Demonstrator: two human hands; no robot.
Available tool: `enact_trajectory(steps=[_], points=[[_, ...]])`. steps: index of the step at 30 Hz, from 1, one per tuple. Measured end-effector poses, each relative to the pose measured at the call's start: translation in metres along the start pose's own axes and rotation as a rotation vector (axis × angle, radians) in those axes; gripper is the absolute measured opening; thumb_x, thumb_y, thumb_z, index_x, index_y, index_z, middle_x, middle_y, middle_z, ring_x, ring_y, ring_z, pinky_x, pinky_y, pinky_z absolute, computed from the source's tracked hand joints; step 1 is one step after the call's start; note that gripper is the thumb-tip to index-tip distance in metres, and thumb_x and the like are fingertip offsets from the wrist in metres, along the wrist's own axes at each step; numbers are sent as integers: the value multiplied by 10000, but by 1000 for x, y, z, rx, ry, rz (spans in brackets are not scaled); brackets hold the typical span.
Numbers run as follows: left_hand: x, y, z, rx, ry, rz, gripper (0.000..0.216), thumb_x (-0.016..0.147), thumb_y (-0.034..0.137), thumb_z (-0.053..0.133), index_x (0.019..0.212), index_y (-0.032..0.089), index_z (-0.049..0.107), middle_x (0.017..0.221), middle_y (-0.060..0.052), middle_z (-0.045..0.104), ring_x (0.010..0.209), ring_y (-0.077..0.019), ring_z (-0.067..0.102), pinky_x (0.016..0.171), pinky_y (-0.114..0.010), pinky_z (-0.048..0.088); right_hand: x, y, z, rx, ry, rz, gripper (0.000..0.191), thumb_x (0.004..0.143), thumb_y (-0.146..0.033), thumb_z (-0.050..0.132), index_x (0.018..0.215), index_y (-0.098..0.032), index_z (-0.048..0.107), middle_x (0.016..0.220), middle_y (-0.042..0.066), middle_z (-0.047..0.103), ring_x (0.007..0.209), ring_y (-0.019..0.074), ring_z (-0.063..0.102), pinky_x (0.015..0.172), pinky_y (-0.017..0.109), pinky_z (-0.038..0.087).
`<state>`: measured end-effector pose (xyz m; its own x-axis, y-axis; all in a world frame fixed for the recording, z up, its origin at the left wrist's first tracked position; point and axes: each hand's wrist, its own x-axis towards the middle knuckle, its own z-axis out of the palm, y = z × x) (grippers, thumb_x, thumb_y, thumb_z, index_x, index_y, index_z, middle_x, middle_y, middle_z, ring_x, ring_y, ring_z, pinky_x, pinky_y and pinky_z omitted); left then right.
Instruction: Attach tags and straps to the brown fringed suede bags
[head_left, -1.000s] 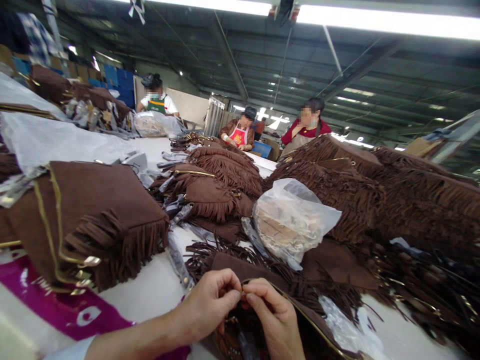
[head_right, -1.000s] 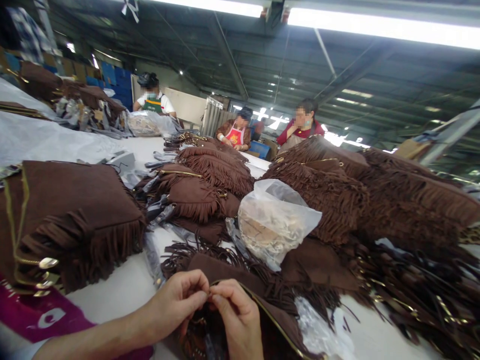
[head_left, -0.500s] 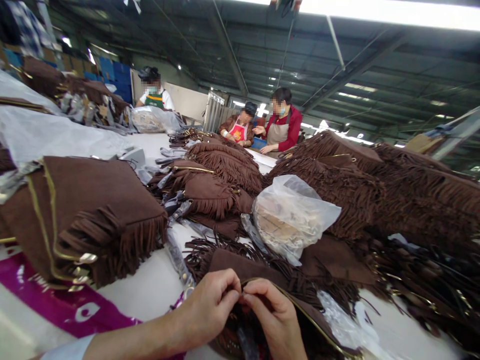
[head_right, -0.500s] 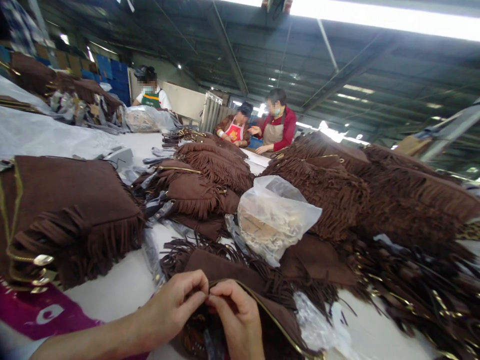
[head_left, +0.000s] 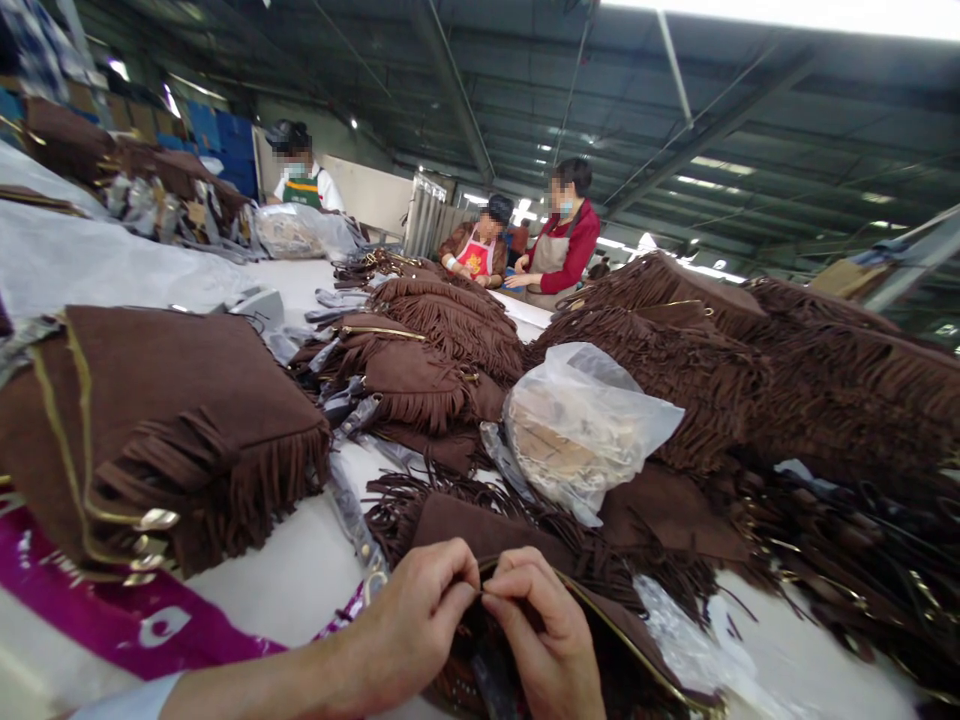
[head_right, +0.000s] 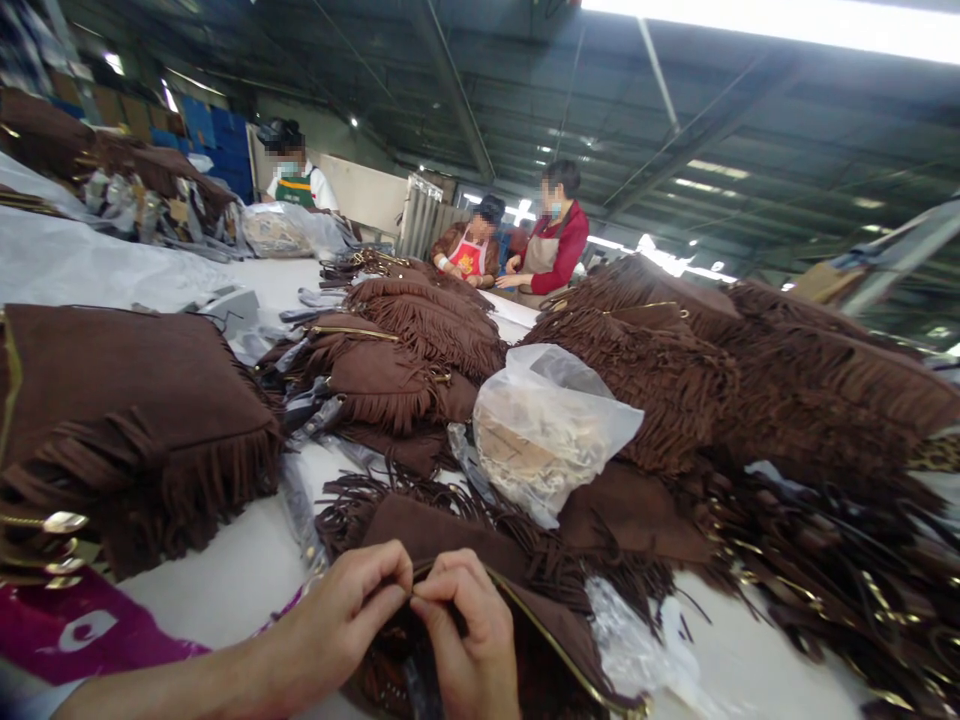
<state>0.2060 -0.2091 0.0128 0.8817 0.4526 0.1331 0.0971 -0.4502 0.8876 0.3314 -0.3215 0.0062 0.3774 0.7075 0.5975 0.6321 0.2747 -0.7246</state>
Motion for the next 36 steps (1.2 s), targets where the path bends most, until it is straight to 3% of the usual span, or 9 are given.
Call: enact_trajectory(steps=[6, 19, 30, 36], points=[[0, -3, 3, 42, -5, 20, 123, 860, 146, 417, 752, 192, 456, 760, -10, 551, 755, -166, 512, 694, -270, 349, -2, -1, 3, -60, -39, -41, 189, 859, -61, 594, 792, -232, 638, 765, -22, 596, 689, 121, 586, 640, 191, 466], [5, 0, -3, -49, -7, -15, 108, 823, 132, 465, 765, 176, 545, 722, 20, 567, 698, -133, 512, 651, -228, 360, -3, 0, -3, 104, -68, 153, 165, 840, -102, 637, 772, -244, 688, 774, -14, 681, 725, 153, 643, 691, 201, 512], [5, -1, 0, -78, 24, -24, 96, 771, 115, 486, 713, 168, 540, 634, 42, 501, 611, -109, 457, 577, -215, 321, -6, 6, 0, 120, -33, 150, 156, 850, -114, 642, 809, -250, 707, 786, -10, 698, 730, 153, 657, 701, 192, 528], [5, 3, -1, -85, -12, -47, 93, 753, 119, 465, 699, 173, 519, 611, 47, 473, 582, -104, 429, 547, -218, 299, -6, 6, -1, 171, -13, 235, 117, 884, -215, 641, 792, -250, 705, 763, -18, 689, 710, 141, 645, 680, 164, 522]])
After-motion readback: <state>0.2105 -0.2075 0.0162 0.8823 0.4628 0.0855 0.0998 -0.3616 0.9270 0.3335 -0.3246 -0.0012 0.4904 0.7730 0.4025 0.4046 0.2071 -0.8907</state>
